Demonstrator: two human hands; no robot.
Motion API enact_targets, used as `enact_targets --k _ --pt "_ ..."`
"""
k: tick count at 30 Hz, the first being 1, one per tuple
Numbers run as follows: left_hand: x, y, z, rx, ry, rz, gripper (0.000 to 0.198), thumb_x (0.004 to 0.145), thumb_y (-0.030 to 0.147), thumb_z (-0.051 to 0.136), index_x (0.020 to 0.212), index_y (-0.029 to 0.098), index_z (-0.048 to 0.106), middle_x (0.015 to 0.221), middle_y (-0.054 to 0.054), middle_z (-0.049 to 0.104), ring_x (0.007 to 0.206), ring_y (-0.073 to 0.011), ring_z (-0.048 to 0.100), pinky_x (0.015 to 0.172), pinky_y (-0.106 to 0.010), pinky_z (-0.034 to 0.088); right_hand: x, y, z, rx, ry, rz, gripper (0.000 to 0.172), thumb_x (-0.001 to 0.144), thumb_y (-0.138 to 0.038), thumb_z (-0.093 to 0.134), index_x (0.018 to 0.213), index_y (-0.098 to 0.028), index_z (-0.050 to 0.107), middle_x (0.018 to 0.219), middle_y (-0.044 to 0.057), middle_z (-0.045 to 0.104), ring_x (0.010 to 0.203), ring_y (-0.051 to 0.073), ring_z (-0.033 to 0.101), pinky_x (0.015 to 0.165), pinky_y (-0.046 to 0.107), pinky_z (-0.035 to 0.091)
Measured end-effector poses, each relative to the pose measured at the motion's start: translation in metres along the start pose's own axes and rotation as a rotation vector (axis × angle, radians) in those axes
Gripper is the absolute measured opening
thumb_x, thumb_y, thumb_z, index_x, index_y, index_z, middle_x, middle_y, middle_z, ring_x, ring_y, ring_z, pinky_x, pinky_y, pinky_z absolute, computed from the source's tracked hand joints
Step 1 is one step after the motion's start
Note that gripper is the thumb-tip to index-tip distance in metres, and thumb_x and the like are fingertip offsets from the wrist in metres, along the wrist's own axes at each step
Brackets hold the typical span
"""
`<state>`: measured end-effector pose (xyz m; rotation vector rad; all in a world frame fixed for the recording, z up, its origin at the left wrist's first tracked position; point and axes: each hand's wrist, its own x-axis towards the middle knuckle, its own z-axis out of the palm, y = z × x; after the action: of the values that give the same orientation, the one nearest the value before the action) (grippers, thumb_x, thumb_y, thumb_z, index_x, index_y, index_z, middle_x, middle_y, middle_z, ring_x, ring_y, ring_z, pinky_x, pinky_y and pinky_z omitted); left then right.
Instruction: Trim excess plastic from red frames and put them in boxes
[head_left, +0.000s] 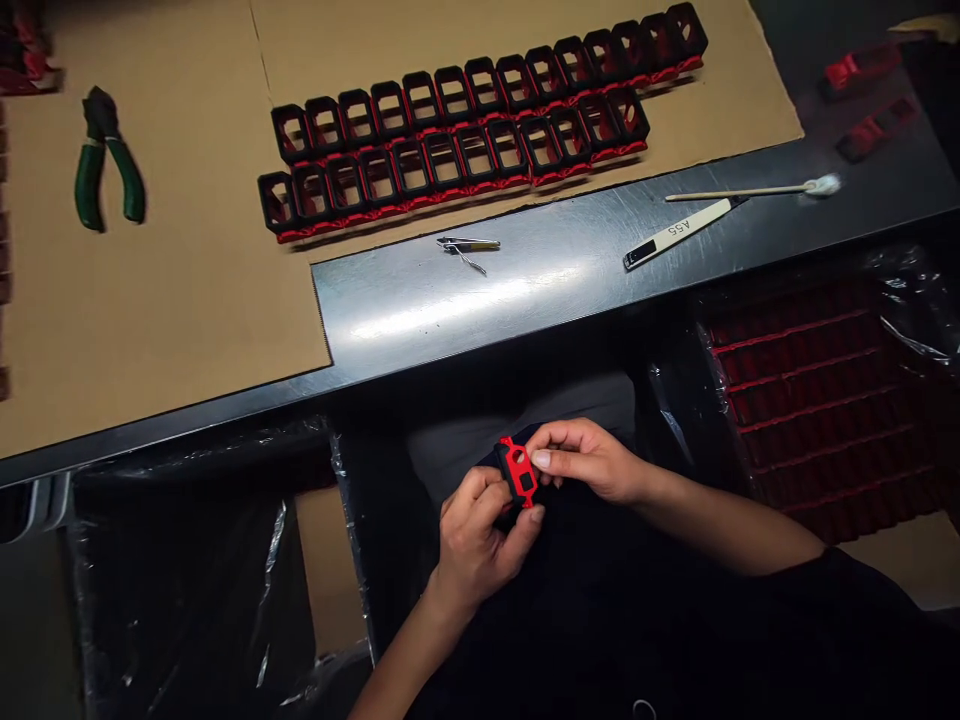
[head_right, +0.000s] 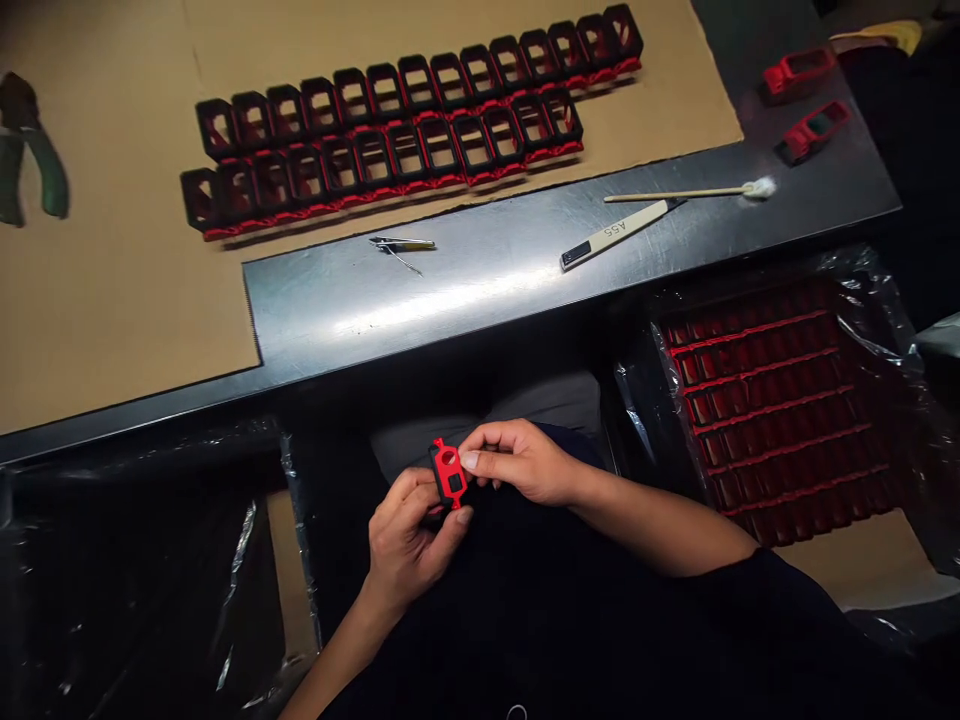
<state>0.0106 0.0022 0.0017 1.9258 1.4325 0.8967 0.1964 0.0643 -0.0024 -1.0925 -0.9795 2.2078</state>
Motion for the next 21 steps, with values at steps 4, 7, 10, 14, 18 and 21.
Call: enact_targets --k 4,7,10,14,18,21 --pt "-0.001 -0.001 0.001 -0.006 -0.015 0.017 0.02 0.093 0.034 0.06 0.084 0.018 0.066 0.076 -0.003 0.063 0.062 -0.0114 0.061 0.053 -0.021 0.052 0.0 0.0 0.002 0.049 -0.018 0.012 0.032 0.079 -0.043 0.079 0.093 -0.016 0.071 0.071 -0.001 0.065 0.062 0.01 0.055 0.06 0.024 0.045" --pt "-0.003 -0.003 0.002 -0.045 -0.019 0.028 0.014 0.092 0.031 0.061 0.09 0.018 0.065 0.081 -0.004 0.064 0.067 -0.0125 0.062 0.056 -0.022 0.054 0.0 0.0 0.002 0.068 -0.002 0.029 0.032 0.076 -0.042 0.082 0.089 -0.015 0.07 0.071 -0.001 0.065 0.062 0.01 0.056 0.061 0.024 0.046" --pt "-0.007 -0.007 0.002 -0.142 0.024 0.024 0.026 0.092 0.033 0.062 0.115 0.019 0.061 0.093 -0.006 0.067 0.076 -0.0147 0.066 0.061 -0.024 0.057 -0.001 -0.003 0.002 0.062 0.027 0.019 0.031 0.076 -0.041 0.083 0.087 -0.016 0.069 0.069 -0.002 0.064 0.06 0.009 0.056 0.06 0.024 0.047" --pt "-0.012 -0.013 0.002 -0.298 0.093 -0.253 0.039 0.094 0.036 0.059 0.129 0.019 0.056 0.105 -0.009 0.069 0.073 -0.0133 0.067 0.067 -0.028 0.059 -0.005 -0.005 0.002 0.033 0.052 -0.058 0.027 0.078 -0.039 0.082 0.087 -0.017 0.069 0.073 0.0 0.068 0.064 0.01 0.06 0.064 0.025 0.049" --pt "-0.008 -0.013 0.003 -0.602 -0.019 -0.694 0.034 0.091 0.043 0.061 0.111 0.016 0.064 0.091 -0.007 0.07 0.069 -0.0144 0.066 0.064 -0.027 0.057 -0.009 0.0 0.001 -0.058 0.08 -0.107 0.023 0.081 -0.039 0.08 0.088 -0.018 0.071 0.079 0.002 0.071 0.068 0.012 0.063 0.065 0.026 0.05" --pt "-0.003 -0.008 0.004 -0.854 -0.105 -0.838 0.033 0.087 0.044 0.064 0.105 0.016 0.063 0.082 -0.003 0.066 0.066 -0.0136 0.063 0.062 -0.026 0.053 -0.01 0.005 0.0 -0.15 0.106 -0.159 0.02 0.082 -0.037 0.078 0.087 -0.019 0.073 0.079 0.002 0.071 0.066 0.012 0.062 0.062 0.025 0.05"
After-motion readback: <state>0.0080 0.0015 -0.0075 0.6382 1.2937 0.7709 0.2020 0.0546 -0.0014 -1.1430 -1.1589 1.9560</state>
